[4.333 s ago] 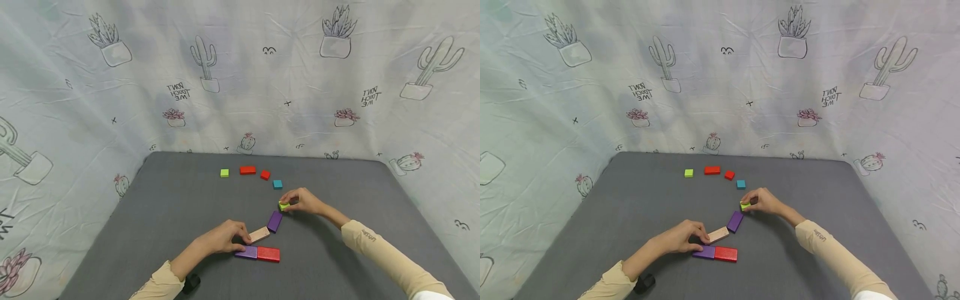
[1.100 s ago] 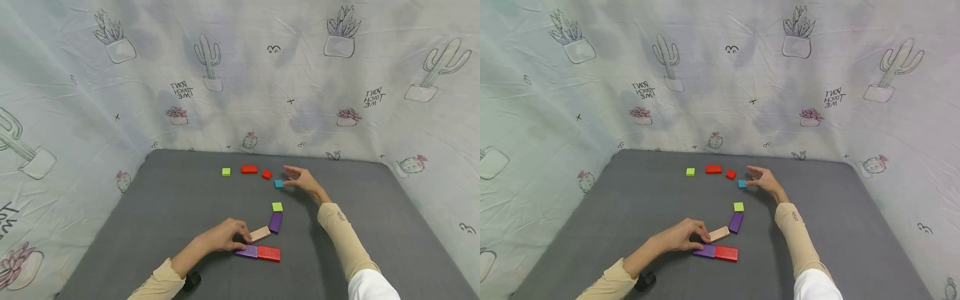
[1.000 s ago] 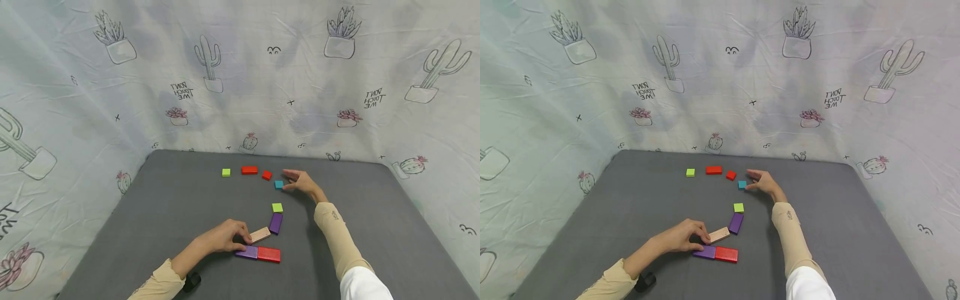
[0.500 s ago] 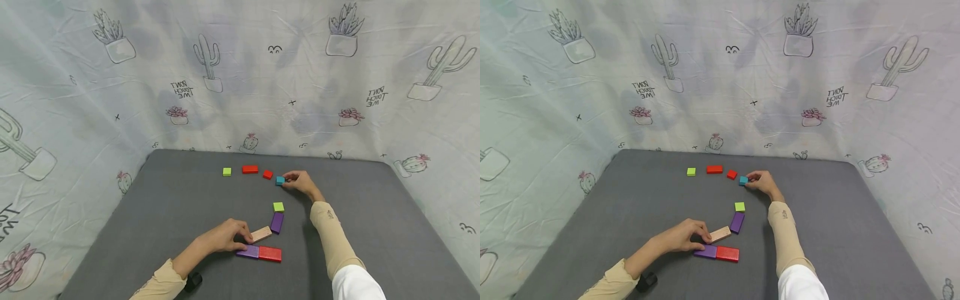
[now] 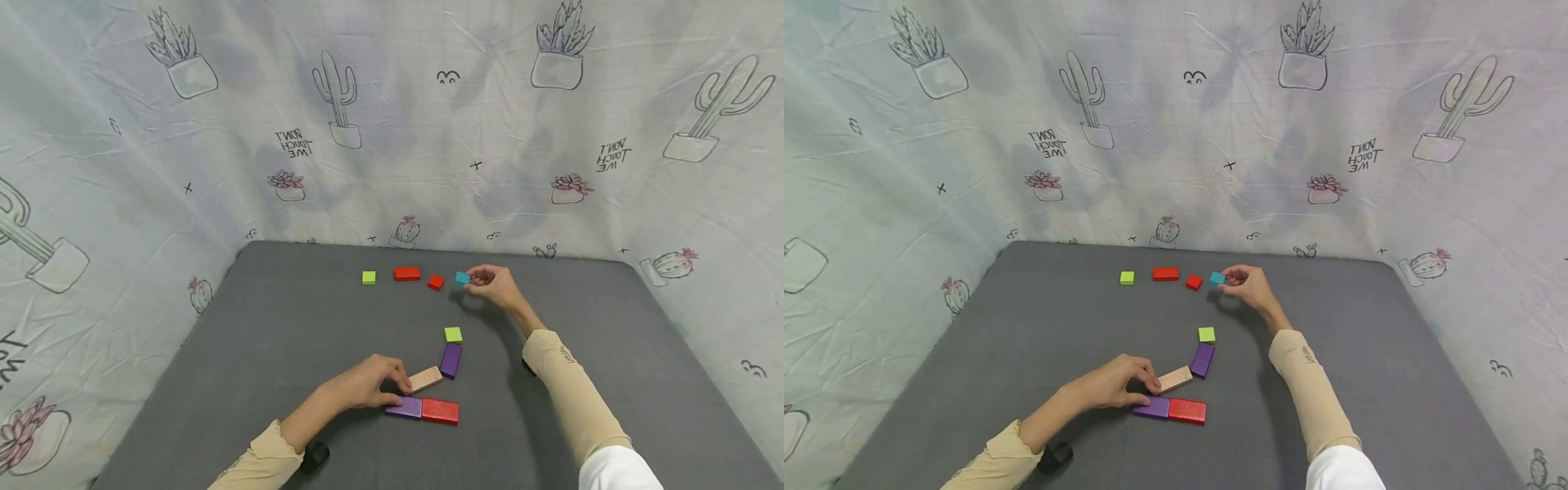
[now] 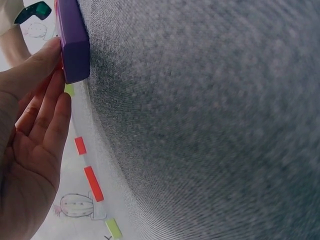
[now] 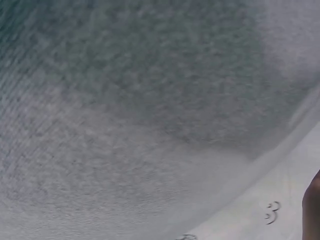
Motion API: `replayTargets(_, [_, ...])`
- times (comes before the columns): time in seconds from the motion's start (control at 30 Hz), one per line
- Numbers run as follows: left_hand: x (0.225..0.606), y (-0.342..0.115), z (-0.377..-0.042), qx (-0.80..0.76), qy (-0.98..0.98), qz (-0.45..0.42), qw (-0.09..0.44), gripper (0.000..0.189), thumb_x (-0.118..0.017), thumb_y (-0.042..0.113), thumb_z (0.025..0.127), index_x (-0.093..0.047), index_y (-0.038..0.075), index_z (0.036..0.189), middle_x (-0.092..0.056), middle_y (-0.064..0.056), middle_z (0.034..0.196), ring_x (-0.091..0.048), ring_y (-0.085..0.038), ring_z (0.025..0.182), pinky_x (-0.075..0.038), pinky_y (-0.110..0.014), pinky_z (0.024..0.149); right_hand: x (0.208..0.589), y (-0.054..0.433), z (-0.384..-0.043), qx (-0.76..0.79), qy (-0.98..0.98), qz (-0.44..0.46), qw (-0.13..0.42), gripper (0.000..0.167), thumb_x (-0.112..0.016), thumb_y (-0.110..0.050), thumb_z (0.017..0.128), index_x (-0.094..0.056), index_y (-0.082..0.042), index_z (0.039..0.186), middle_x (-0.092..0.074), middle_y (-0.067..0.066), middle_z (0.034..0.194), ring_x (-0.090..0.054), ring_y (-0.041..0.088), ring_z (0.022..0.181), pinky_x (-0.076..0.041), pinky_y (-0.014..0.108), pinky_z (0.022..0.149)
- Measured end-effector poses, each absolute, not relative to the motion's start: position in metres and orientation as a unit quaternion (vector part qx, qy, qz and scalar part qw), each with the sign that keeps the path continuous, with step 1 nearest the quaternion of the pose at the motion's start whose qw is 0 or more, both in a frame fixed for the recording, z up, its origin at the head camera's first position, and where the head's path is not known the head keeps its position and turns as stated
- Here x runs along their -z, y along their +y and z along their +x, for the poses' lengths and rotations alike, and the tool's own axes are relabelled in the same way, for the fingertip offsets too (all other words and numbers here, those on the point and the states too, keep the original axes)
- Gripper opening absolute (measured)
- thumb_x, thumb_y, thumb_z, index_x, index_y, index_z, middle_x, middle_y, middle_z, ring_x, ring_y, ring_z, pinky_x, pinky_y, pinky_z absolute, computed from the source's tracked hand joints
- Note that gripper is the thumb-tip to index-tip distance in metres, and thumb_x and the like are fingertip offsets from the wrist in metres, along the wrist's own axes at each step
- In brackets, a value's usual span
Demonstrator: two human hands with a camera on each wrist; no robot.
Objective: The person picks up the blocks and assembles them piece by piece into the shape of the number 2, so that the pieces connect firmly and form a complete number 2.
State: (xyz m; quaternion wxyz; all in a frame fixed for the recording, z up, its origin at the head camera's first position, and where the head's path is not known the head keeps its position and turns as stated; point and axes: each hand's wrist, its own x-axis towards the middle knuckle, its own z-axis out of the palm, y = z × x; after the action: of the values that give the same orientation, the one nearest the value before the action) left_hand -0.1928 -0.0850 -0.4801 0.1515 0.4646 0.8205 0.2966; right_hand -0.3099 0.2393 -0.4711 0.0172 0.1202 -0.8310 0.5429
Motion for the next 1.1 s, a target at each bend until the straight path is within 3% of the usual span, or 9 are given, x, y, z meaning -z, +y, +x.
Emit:
replayTargets(0.27, [0.481,-0.086,-0.193,-0.293,0.822,0.464,0.154,0.020,-0.078,0.012,0.080,-0.076,0.011,0.100,-0.064,0.010,0.097,-0.058,0.001,0.095,-0.047,-0.019,0.086,0.463,0.227,-0.303,-0.554,-0.819,0.149,0.012,0.031,-0.076,-0.003,0.080,-0.065,0.006,0.108,-0.064,0.024,0.099,-0.059,0.015,0.083,-0.049,0.021,0.074])
replayTargets(0.6, [0.479,-0.083,-0.192,-0.283,0.827,0.463,0.147,0.019,-0.079,0.014,0.080,-0.076,0.012,0.099,-0.064,0.011,0.097,-0.058,0.001,0.095,-0.048,-0.020,0.086,0.462,0.226,-0.299,-0.531,-0.833,0.156,-0.011,0.030,-0.079,-0.004,0.078,-0.067,0.003,0.105,-0.065,0.015,0.094,-0.058,0.016,0.081,-0.049,0.022,0.072])
replayTargets(0.83, [0.479,-0.083,-0.192,-0.278,0.830,0.462,0.146,0.019,-0.078,0.015,0.081,-0.076,0.014,0.099,-0.064,0.012,0.097,-0.058,0.002,0.095,-0.048,-0.020,0.086,0.466,0.225,-0.296,-0.501,-0.847,0.177,-0.021,0.032,-0.079,-0.003,0.077,-0.067,0.006,0.106,-0.065,0.020,0.095,-0.058,0.025,0.084,-0.048,0.022,0.072])
replayTargets(1.1, [0.479,-0.083,-0.191,-0.283,0.828,0.460,0.150,0.019,-0.078,0.013,0.080,-0.076,0.013,0.099,-0.064,0.011,0.096,-0.058,0.002,0.094,-0.048,-0.020,0.086,0.475,0.226,-0.296,-0.458,-0.865,0.204,-0.034,0.028,-0.080,-0.004,0.076,-0.071,0.000,0.102,-0.067,0.009,0.092,-0.059,0.018,0.082,-0.050,0.027,0.074])
